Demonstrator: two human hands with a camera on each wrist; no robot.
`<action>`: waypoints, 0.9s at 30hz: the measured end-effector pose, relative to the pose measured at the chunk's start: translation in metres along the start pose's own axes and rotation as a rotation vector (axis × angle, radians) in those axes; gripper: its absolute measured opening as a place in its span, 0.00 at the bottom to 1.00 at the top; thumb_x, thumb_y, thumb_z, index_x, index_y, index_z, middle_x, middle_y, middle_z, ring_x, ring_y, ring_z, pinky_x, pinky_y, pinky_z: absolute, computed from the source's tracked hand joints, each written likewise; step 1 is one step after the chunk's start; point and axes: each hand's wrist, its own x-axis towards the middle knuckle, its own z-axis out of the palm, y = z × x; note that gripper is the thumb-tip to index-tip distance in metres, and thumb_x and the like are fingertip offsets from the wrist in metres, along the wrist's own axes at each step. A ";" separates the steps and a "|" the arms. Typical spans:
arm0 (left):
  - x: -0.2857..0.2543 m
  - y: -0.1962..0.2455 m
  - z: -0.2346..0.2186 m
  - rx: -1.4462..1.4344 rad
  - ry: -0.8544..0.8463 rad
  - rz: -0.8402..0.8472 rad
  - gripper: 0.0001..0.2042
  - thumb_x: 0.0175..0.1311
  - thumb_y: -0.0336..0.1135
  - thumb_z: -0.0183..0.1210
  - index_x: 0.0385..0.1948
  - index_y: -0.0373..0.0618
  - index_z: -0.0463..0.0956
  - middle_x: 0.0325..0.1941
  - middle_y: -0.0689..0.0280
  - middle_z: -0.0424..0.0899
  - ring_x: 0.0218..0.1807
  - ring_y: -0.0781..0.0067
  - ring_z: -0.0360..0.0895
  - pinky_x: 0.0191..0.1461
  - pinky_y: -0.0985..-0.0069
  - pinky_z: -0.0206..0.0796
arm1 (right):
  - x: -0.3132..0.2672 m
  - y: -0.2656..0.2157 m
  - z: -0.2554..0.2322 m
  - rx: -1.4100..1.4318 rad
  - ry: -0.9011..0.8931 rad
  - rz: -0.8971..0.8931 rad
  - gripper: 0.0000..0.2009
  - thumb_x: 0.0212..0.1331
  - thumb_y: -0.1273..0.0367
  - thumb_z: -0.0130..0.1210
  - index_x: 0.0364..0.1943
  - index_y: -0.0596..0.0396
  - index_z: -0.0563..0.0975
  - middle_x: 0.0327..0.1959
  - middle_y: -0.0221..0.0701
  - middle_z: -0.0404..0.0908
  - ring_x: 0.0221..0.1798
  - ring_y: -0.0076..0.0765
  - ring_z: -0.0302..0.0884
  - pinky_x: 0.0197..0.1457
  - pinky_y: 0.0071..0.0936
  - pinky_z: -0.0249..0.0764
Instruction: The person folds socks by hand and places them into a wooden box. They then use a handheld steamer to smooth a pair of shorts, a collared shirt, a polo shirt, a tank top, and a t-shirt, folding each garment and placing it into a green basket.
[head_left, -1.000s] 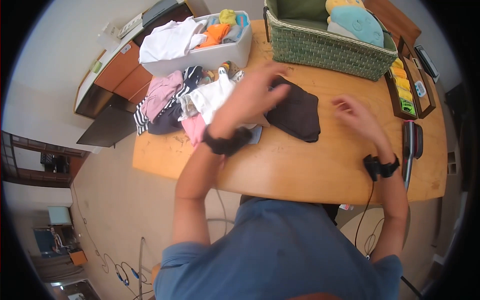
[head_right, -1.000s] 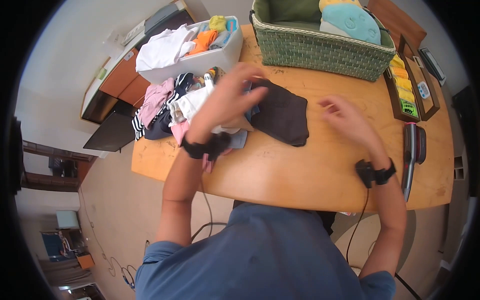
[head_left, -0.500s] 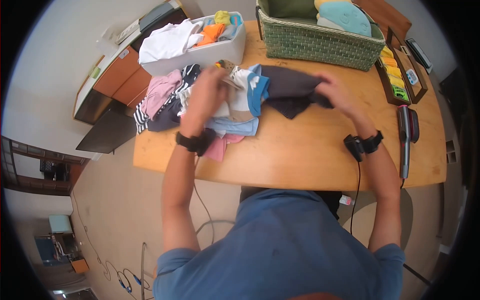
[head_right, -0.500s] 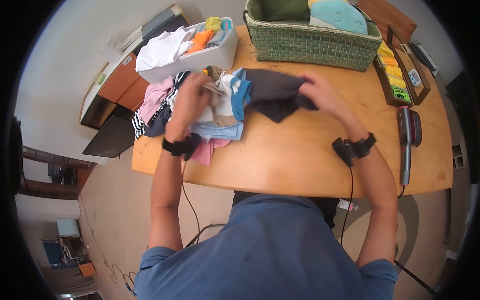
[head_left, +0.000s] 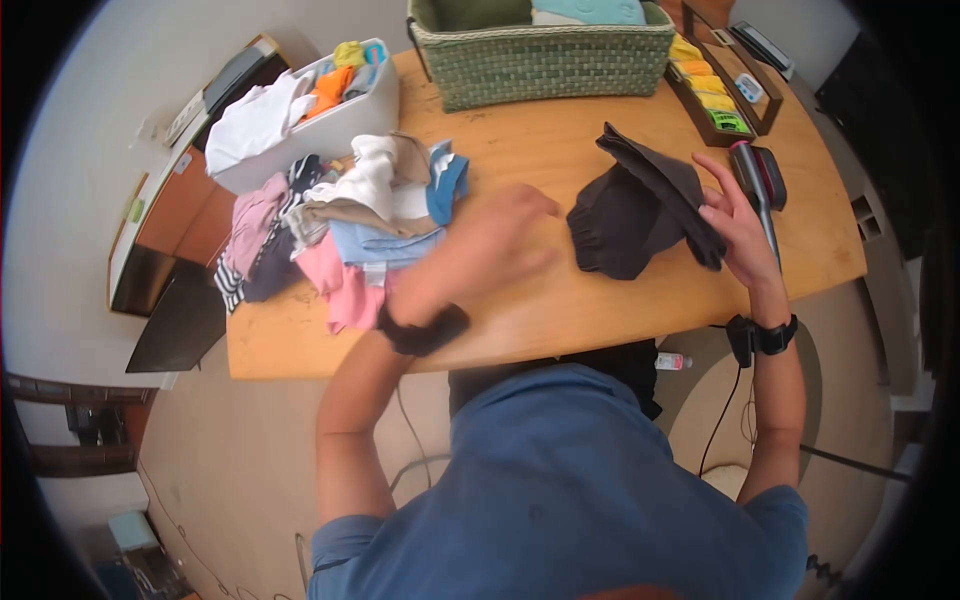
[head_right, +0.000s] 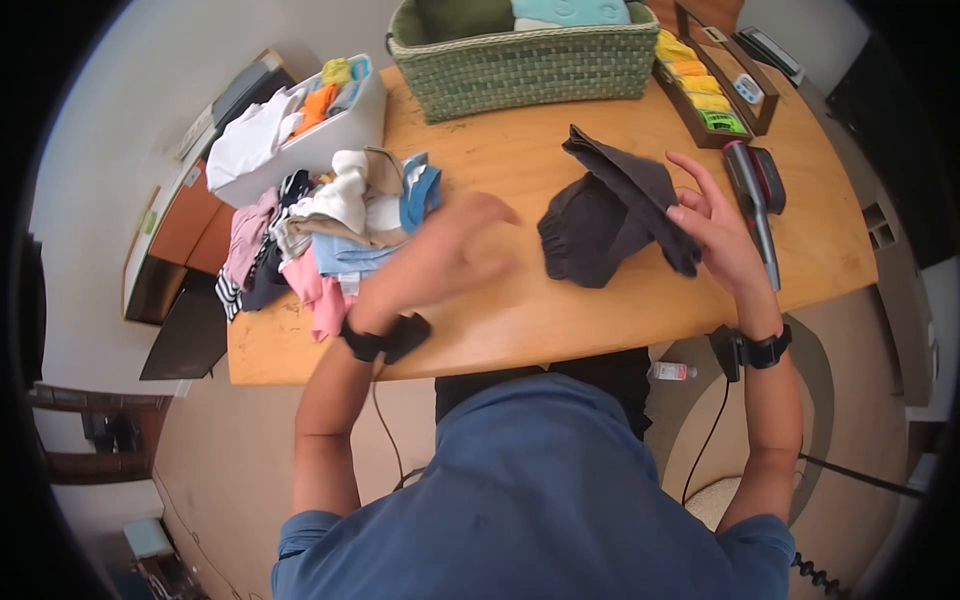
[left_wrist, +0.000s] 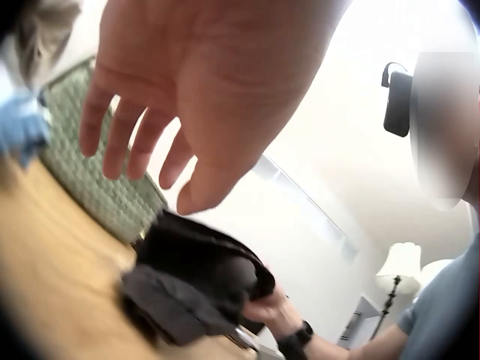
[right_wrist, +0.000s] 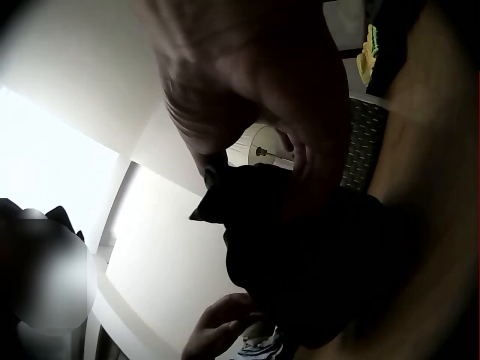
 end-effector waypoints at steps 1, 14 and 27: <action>0.012 0.005 0.024 0.042 0.011 0.058 0.21 0.54 0.33 0.66 0.50 0.40 0.74 0.55 0.54 0.75 0.59 0.49 0.71 0.63 0.63 0.65 | -0.007 -0.002 0.000 0.005 -0.028 -0.040 0.35 0.61 0.77 0.54 0.73 0.52 0.54 0.46 0.32 0.76 0.45 0.21 0.77 0.44 0.17 0.72; 0.053 0.011 0.049 -0.033 0.061 0.165 0.15 0.49 0.27 0.64 0.42 0.40 0.78 0.45 0.56 0.79 0.50 0.52 0.75 0.57 0.62 0.67 | -0.047 -0.017 -0.027 -0.541 -0.186 0.216 0.25 0.59 0.82 0.50 0.62 0.51 0.69 0.33 0.21 0.60 0.31 0.14 0.61 0.33 0.14 0.62; 0.061 0.049 -0.003 -0.364 -0.070 -0.265 0.20 0.56 0.28 0.67 0.52 0.42 0.74 0.46 0.64 0.80 0.49 0.69 0.79 0.53 0.72 0.71 | -0.008 -0.027 0.073 -0.848 -0.370 0.059 0.18 0.63 0.67 0.57 0.55 0.59 0.75 0.47 0.38 0.81 0.48 0.33 0.79 0.52 0.28 0.73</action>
